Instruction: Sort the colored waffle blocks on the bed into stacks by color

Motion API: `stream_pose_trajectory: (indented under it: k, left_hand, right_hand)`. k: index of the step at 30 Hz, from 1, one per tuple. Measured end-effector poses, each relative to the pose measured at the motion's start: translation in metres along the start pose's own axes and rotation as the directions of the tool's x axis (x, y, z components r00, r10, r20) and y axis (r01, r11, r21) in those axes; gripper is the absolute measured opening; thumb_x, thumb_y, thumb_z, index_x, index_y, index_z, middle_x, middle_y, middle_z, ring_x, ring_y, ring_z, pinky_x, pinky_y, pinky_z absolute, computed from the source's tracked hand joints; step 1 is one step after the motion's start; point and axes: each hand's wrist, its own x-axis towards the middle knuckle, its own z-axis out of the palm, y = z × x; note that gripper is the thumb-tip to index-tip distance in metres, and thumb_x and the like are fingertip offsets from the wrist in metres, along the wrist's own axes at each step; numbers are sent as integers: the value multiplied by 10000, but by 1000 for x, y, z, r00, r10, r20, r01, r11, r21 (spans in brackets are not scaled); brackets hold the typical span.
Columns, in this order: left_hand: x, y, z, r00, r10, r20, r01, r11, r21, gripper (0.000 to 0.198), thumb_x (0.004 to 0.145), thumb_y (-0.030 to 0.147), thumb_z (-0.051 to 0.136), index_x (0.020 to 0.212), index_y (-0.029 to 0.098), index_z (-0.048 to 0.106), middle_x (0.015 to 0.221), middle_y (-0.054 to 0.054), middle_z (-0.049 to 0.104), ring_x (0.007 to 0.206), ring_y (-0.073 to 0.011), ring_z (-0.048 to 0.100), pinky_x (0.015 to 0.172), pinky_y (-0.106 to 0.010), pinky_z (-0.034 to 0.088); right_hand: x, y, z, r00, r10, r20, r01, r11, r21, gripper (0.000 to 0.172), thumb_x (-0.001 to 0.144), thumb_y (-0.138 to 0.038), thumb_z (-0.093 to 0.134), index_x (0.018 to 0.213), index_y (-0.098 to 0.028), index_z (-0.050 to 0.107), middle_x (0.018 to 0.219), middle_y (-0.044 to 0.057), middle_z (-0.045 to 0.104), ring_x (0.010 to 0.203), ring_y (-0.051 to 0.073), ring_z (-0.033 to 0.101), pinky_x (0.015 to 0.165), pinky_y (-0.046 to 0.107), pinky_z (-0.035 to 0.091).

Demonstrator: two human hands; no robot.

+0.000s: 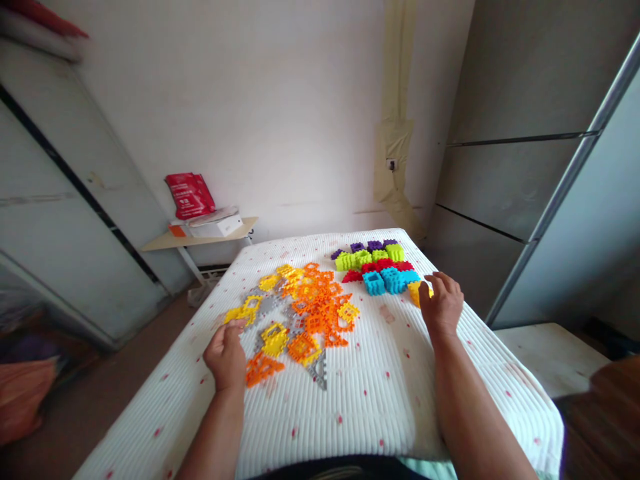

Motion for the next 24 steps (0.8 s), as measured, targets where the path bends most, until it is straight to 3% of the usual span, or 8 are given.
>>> stream_pose_trajectory:
  k: [6, 15, 24]
  left_hand:
    - [27, -26, -27, 985, -57, -162, 57, 998, -8, 284, 734, 342, 462, 736, 144, 666, 698, -41, 670, 656, -174, 594, 649, -297, 460]
    - [25, -19, -27, 981, -118, -157, 114, 993, -33, 299, 734, 366, 466, 733, 140, 662, 709, -46, 674, 668, -173, 593, 651, -297, 454]
    - [26, -26, -26, 984, -108, -140, 102, 993, -52, 311, 742, 382, 474, 727, 139, 665, 686, -44, 666, 663, -169, 581, 646, -290, 439]
  right_hand:
    - [0, -1, 1, 997, -66, -51, 69, 997, 45, 254, 821, -312, 429, 833, -179, 645, 974, 98, 640, 926, 231, 546, 848, 373, 408]
    - [-1, -3, 2, 993, -81, -89, 88, 993, 77, 258, 824, -321, 427, 799, -181, 641, 919, 97, 651, 885, 228, 554, 831, 365, 426]
    - [0, -5, 0, 991, -83, -109, 94, 990, 105, 236, 821, -315, 442, 779, -200, 644, 901, 118, 654, 873, 248, 563, 820, 385, 436]
